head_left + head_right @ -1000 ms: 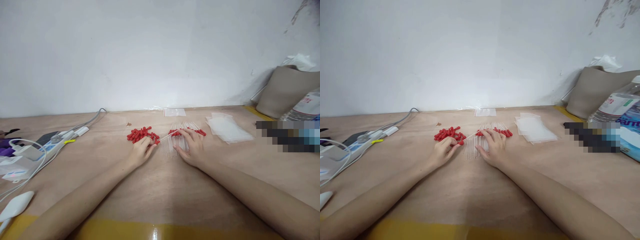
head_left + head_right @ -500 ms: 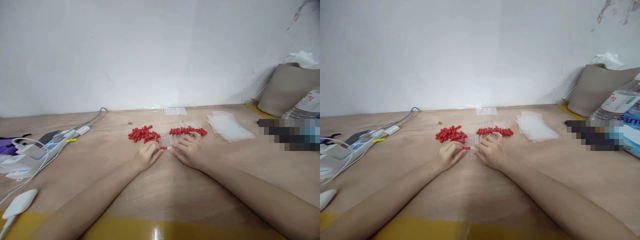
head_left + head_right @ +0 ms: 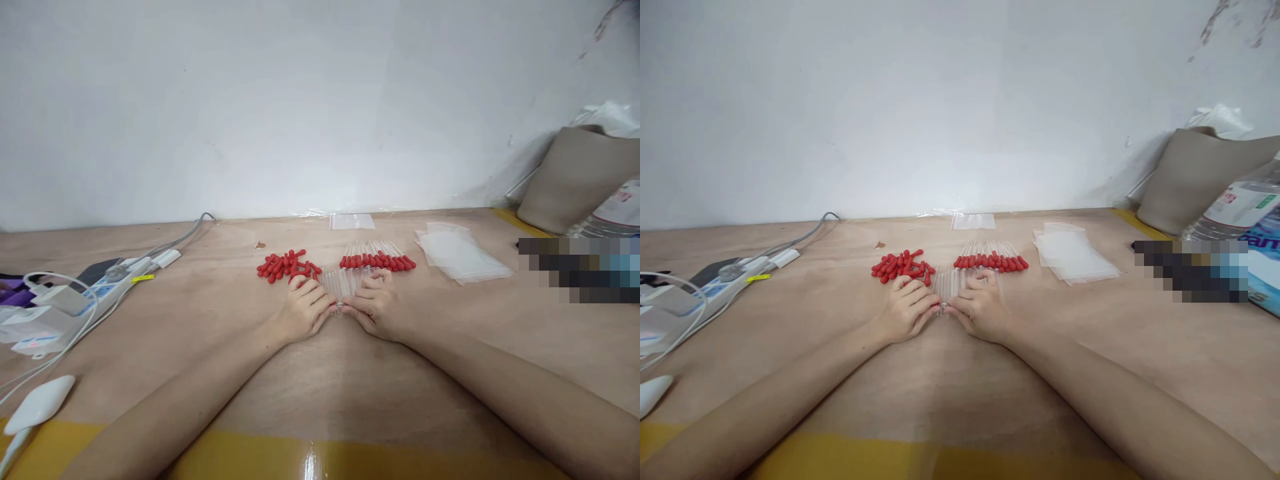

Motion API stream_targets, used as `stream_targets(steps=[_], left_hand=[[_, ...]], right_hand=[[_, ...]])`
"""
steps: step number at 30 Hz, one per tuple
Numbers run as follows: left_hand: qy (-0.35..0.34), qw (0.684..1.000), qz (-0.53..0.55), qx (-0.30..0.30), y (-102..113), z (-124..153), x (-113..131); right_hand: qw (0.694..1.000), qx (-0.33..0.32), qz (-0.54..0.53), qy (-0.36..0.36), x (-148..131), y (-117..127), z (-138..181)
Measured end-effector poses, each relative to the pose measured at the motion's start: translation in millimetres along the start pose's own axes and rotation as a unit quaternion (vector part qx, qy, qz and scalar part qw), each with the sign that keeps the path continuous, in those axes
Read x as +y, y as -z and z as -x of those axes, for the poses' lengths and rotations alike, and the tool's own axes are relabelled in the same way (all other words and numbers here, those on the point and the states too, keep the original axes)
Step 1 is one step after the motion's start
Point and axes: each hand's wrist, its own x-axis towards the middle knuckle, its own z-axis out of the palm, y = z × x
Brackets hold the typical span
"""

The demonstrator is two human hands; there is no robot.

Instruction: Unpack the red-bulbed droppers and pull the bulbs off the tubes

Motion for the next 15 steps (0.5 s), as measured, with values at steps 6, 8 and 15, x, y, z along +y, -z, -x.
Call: stream_targets(steps=[6,8,15], left_hand=[[-0.018,0.998,0.004,-0.053,5.7,1.5,2.3],[-0.017,0.998,0.02,-0.062,7.1,2.3,2.7],[0.013,0.992,0.09,-0.086,11.5,11.8,-0.4]], right_hand=[[0.995,0.056,0.057,0.056,-5.1,5.8,-1.6],[0.992,0.065,0.078,0.078,-6.7,7.1,-1.5],[0.984,0.088,0.106,0.112,0.1,14.3,9.8]])
